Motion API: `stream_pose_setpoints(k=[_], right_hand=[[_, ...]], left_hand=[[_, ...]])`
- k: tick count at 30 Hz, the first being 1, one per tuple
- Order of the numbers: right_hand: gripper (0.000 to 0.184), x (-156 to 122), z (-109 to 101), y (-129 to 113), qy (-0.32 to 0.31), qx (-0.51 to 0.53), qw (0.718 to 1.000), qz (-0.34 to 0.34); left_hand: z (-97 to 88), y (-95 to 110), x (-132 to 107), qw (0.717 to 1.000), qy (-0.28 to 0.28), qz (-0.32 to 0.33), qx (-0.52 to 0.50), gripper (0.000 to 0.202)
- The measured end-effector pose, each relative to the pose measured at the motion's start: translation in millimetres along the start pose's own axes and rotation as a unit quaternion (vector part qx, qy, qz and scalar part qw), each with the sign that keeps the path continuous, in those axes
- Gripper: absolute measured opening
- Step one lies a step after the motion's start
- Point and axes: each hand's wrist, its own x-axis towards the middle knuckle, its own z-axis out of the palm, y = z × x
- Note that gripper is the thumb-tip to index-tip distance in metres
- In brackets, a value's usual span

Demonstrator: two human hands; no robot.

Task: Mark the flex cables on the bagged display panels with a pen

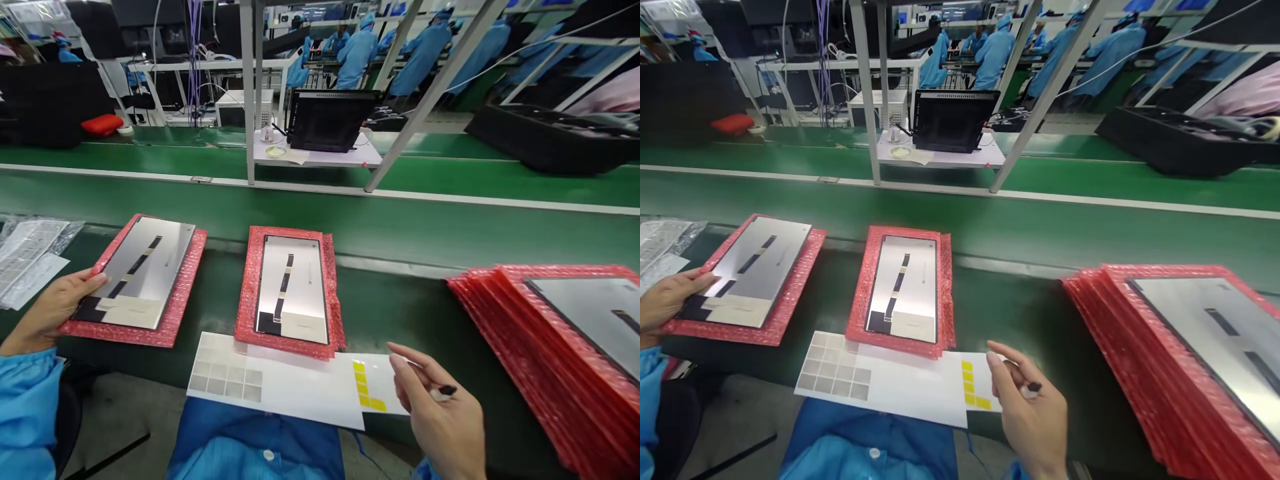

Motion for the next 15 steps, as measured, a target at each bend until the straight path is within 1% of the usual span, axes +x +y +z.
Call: stream_pose_setpoints(k=[2,4,7,12,14,15], right_hand=[[0.044,2.6,2.5,-0.3,-0.007,-0.009,1.000,-0.004],[0.043,4.8,5.7,-1.3,-0.016,-0.021,1.000,-0.015],[0.043,6.7,8.0,-2.8,-0.029,-0.036,0.998,-0.032],[0.043,7.2,5.8,-2.6,-0.036,-0.053,0.997,-0.035],[0.043,6.8,5.4,-2.1,-0.041,-0.058,0.997,-0.033],[0.043,6.5,5.5,-1.8,-0.046,-0.059,0.997,-0.030]], left_hand=[[-23.1,-5.6,9.9,0.999,0.000,-0.038,-0.012,0.044],[-34.7,-12.5,19.7,0.999,0.006,-0.051,-0.008,0.042],[-37.6,-17.7,29.4,0.998,-0.007,-0.059,0.006,0.048],[-33.8,-14.8,31.6,0.996,-0.039,-0.081,0.024,0.057],[-36.0,-17.0,33.1,0.995,-0.054,-0.068,0.048,0.060],[-38.2,-19.3,34.7,0.995,-0.058,-0.050,0.066,0.061]])
